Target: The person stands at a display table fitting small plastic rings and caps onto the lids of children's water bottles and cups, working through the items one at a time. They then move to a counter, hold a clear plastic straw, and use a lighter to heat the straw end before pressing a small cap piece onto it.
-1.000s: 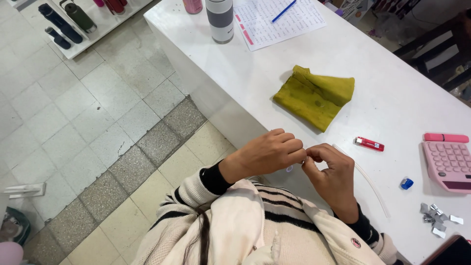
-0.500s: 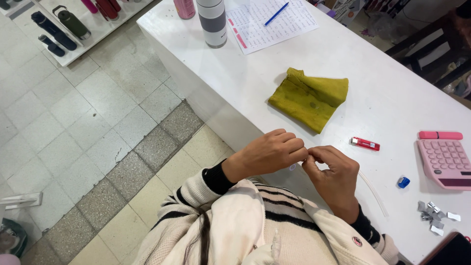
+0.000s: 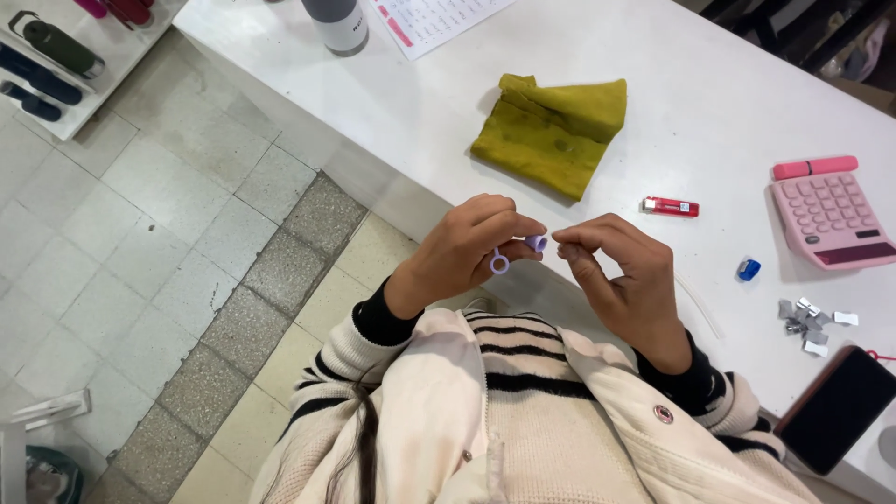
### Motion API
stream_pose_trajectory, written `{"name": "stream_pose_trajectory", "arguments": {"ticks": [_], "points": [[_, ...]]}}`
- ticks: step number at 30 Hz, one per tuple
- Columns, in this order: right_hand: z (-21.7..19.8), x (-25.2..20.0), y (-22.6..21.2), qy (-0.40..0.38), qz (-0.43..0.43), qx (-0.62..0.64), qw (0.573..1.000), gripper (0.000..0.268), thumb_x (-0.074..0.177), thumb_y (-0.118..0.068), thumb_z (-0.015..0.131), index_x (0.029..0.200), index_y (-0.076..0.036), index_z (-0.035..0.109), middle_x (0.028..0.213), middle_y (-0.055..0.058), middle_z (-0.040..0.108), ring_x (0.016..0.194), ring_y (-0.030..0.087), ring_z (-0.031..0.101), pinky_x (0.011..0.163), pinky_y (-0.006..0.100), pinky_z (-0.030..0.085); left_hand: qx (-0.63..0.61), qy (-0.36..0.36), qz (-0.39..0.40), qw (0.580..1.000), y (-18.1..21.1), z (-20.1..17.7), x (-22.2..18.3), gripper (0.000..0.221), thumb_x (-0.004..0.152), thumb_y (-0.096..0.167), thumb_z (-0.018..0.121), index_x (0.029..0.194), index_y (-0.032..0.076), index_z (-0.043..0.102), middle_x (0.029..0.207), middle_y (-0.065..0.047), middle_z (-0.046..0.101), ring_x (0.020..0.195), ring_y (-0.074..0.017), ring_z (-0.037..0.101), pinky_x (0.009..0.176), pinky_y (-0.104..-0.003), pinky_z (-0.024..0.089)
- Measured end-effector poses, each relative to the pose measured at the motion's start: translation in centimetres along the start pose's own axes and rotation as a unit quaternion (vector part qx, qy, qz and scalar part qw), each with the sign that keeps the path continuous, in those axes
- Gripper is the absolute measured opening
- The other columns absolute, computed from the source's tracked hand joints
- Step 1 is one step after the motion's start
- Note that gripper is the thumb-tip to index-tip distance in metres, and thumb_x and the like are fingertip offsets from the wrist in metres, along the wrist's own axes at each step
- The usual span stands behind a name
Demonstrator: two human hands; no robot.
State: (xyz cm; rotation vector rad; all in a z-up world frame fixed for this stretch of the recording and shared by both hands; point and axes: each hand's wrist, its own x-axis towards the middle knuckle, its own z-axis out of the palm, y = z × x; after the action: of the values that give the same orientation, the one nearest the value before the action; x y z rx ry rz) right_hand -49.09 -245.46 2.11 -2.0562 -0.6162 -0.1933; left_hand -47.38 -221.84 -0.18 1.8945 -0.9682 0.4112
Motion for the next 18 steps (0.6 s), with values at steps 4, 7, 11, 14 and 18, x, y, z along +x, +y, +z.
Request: {"name": "stream_pose_trajectory", "arguments": {"ticks": [4,7,11,14,18], "points": [[0.1,0.5,-0.7,-0.022,-0.031,0.005,0.999,0.013,0.097,-0.008,0.072,0.107,-0.001,0.075,0.097,0.011,0.075,0.084,0.018,0.073,0.071,0.028,0.056,0.055,-0.002,0.015,0.998,0.4,0.2,0.1,0.024,0.095,0.014,0.076,0.115,0.008,0.065,0.085,-0.005,0.053,0.080,-0.0236,0.055,0.075,-0.038,0.045],[0.4,0.7,-0.4,-0.026,-0.014,-0.006,1.000,0.012,0.095,-0.009,0.073,0.104,-0.002,0.076,0.094,0.010,0.076,0.080,0.017,0.074,0.067,0.027,0.055,0.146,-0.005,0.047,0.988,0.6,0.3,0.1,0.025,0.096,0.017,0.075,0.116,0.007,0.064,0.087,-0.004,0.053,0.083,-0.0228,0.056,0.078,-0.038,0.046],[0.6,1.0,0.0,-0.040,0.017,0.006,0.999,0.012,0.092,-0.008,0.072,0.101,-0.002,0.076,0.091,0.009,0.077,0.077,0.017,0.074,0.063,0.027,0.055,0.220,-0.020,0.076,0.972,0.4,0.5,-0.4,0.024,0.098,0.018,0.072,0.117,0.006,0.064,0.088,-0.002,0.053,0.084,-0.0200,0.057,0.079,-0.036,0.048],[1.2,0.9,0.9,-0.039,0.003,-0.015,0.999,0.014,0.088,-0.005,0.071,0.099,-0.001,0.076,0.089,0.009,0.076,0.073,0.017,0.073,0.064,0.028,0.057,0.262,-0.048,0.086,0.960,0.5,0.7,-0.5,0.017,0.099,0.017,0.069,0.112,0.007,0.063,0.090,-0.001,0.054,0.085,-0.0180,0.058,0.079,-0.034,0.049],[1.7,0.8,1.1,-0.026,-0.002,-0.045,0.999,0.012,0.083,-0.003,0.070,0.093,-0.001,0.076,0.085,0.010,0.076,0.067,0.017,0.071,0.060,0.029,0.055,0.270,-0.069,0.078,0.957,0.5,0.7,-0.4,0.012,0.098,0.016,0.068,0.101,0.010,0.059,0.090,-0.001,0.054,0.085,-0.0171,0.058,0.080,-0.034,0.049]]}}
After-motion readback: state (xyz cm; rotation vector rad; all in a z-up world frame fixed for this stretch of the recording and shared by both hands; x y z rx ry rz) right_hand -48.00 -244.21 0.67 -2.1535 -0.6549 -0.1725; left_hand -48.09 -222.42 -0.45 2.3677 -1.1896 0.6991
